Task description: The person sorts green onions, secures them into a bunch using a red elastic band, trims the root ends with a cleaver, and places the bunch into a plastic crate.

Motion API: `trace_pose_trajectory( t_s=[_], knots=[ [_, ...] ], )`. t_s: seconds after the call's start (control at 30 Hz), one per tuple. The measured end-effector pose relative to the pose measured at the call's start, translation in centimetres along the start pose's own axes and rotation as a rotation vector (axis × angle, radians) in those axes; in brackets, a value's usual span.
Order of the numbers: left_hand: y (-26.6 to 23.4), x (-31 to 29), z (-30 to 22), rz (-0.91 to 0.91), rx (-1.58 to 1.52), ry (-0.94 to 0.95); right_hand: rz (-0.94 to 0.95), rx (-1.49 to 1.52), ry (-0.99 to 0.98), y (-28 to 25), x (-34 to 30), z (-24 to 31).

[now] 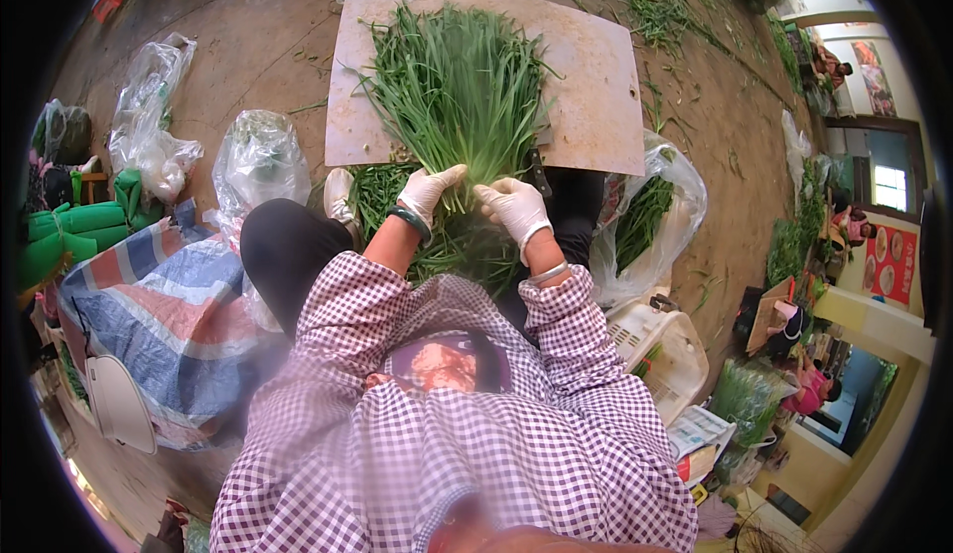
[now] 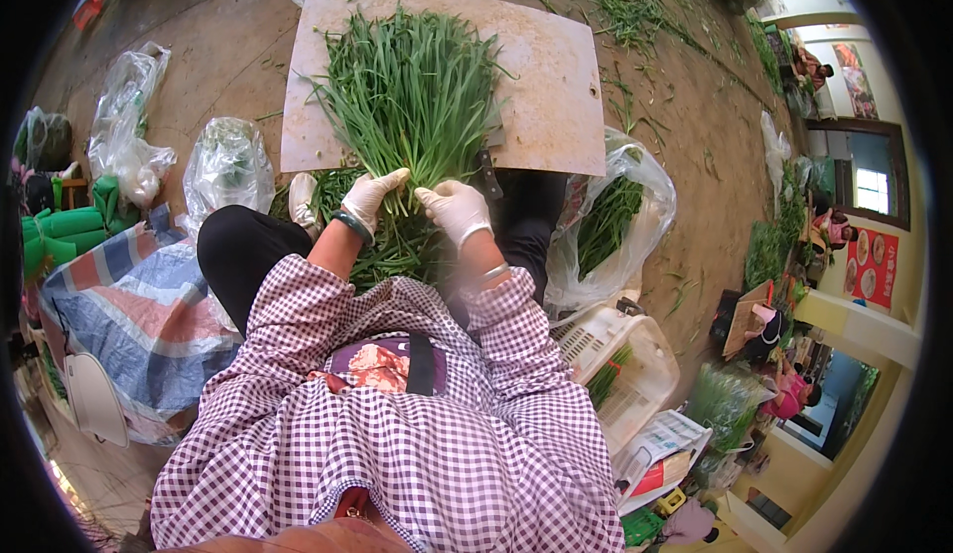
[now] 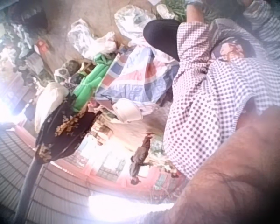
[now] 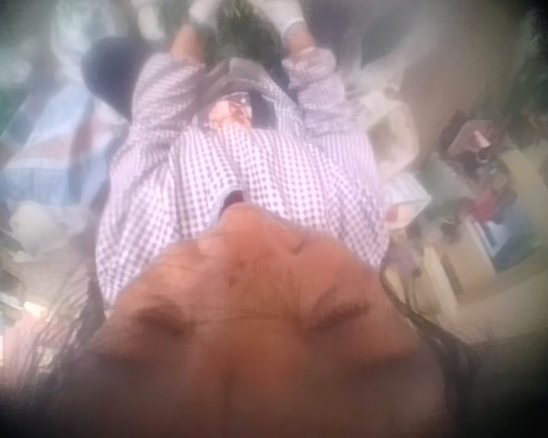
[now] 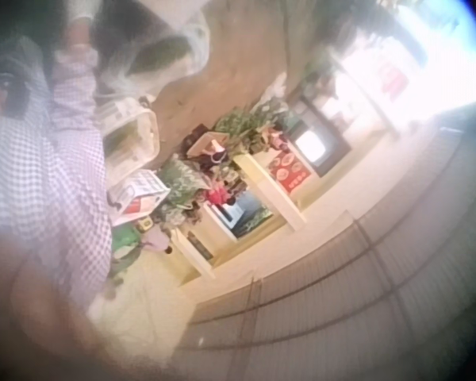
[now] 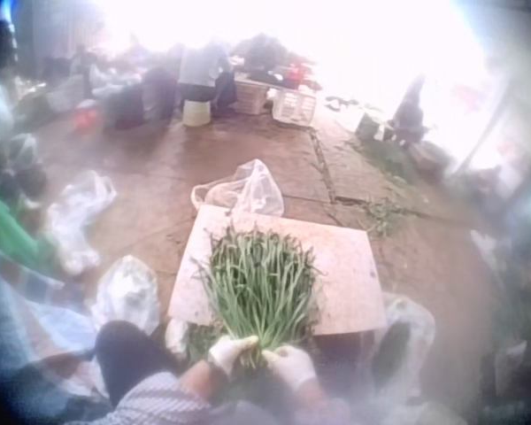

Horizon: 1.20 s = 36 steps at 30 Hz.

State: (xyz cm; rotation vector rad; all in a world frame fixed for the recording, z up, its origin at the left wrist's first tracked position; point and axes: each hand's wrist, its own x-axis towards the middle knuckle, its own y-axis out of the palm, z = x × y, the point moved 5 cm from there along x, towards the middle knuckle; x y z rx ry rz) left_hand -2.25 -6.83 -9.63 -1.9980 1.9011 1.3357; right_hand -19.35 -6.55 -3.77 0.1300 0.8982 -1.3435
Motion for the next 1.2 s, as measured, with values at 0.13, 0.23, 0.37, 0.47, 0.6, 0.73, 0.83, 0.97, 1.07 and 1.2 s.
trace_pose_trajectory(
  t_s=[0.13,0.23,0.37,0.47,0.6,0.73,0.83,0.97,1.07,1.2],
  knots=[
    [1.0,-0.9,-0.3,-0.024,-0.036,-0.027,-0.137,-0.015,-0.129,0.6,0.2,-0.5],
    [1.1,-1.1,-0.5,-0.033,0.011,0.004,-0.167,0.079,-0.107,1.1,-0.1,0.0],
    [0.0,-0.2,-0.2,0.053,0.061,0.016,-0.066,0.258,-0.105,1.5,0.9,-0.3],
    [-1.0,0.3,-0.6,-0.021,-0.014,0.036,-0.095,0.37,-0.056,-1.1,0.9,0.1],
    [-2.1,0.8,-0.8,-0.072,-0.05,0.081,-0.095,0.373,-0.048,-3.8,1.7,-0.7],
    [-1.2,0.1,-1.2,-0.083,0.025,0.049,-0.019,0.336,-0.04,-4.2,1.4,-0.5],
    [-0.5,-0.6,-1.4,0.014,0.024,0.019,-0.033,0.307,-0.048,-4.4,1.4,-0.7],
    [1.0,-1.4,-2.0,0.212,0.075,0.056,-0.086,0.242,-0.088,-4.7,0.0,0.6],
    [0.4,-1.0,-1.0,0.035,0.263,-0.029,-0.117,0.236,-0.08,-4.3,-0.2,0.9],
    [0.3,-0.6,0.1,0.011,0.23,-0.06,-0.126,0.177,-0.089,-3.2,-0.1,0.9]
  ],
)
